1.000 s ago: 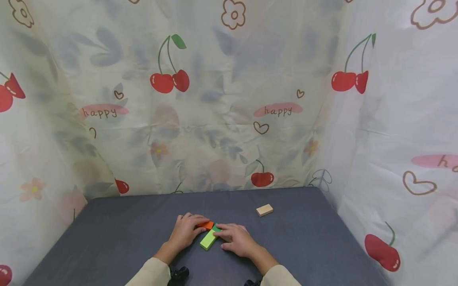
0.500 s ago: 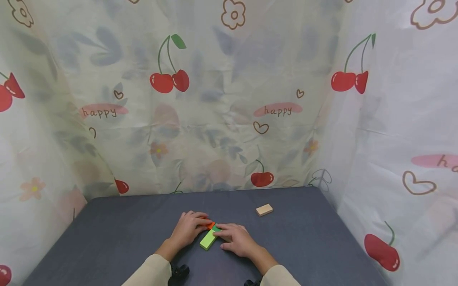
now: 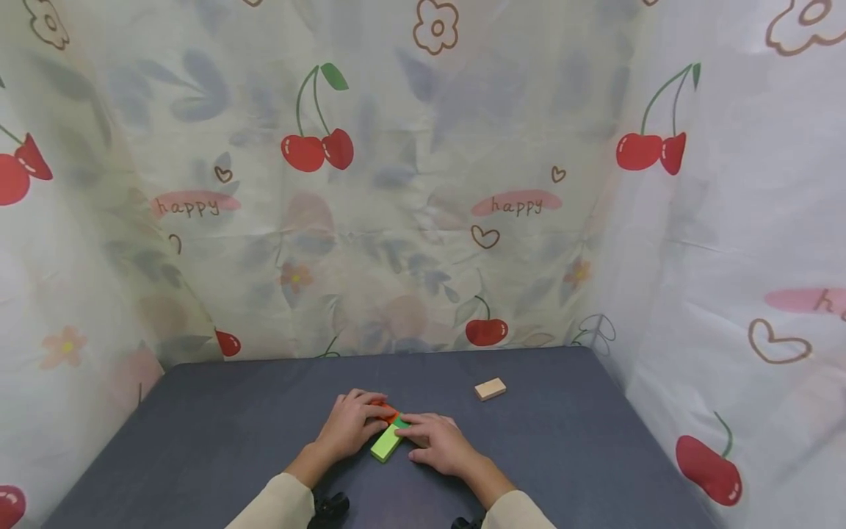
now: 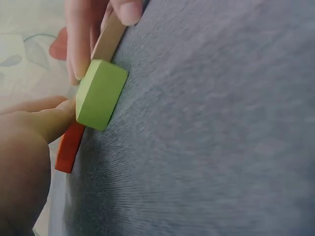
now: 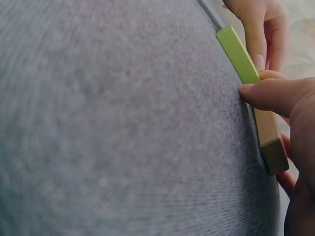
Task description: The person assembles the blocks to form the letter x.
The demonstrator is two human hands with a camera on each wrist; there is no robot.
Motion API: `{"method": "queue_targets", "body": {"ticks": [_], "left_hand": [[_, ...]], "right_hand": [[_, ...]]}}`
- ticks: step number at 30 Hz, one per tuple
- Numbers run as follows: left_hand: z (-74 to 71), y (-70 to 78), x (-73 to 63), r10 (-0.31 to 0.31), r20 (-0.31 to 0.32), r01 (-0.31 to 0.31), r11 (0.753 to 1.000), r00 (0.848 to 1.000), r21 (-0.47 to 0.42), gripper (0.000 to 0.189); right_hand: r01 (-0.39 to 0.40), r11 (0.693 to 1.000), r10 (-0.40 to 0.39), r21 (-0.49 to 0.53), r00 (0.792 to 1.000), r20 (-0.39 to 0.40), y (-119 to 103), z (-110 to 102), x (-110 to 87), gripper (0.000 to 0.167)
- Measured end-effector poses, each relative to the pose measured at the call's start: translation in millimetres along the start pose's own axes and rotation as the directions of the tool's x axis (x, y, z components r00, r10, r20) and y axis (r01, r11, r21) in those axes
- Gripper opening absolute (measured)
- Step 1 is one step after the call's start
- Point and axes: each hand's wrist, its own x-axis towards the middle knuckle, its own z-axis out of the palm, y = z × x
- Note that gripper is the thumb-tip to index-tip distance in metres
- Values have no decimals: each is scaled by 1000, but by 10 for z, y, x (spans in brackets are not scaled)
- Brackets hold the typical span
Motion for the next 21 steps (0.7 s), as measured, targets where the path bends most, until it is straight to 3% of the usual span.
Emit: {"method": "queue_targets", "body": {"ticks": [7,14,21], "left_hand": [[-9,31,-88,-54,7,54,996,999,-74,27],[-34,65,-137,-29,33,32,994,999,-109,29],[-31,87,-162,-15,29,18,996,999,-85,31]], "right_hand": [[-2,999,1,-38,1000,-5,-25,-12,28,37],[-6,991,4,-134,1000,-11,-87,-62,88,29],[36,981,-45,-191,998,-42,-130,-74,177,19]]}}
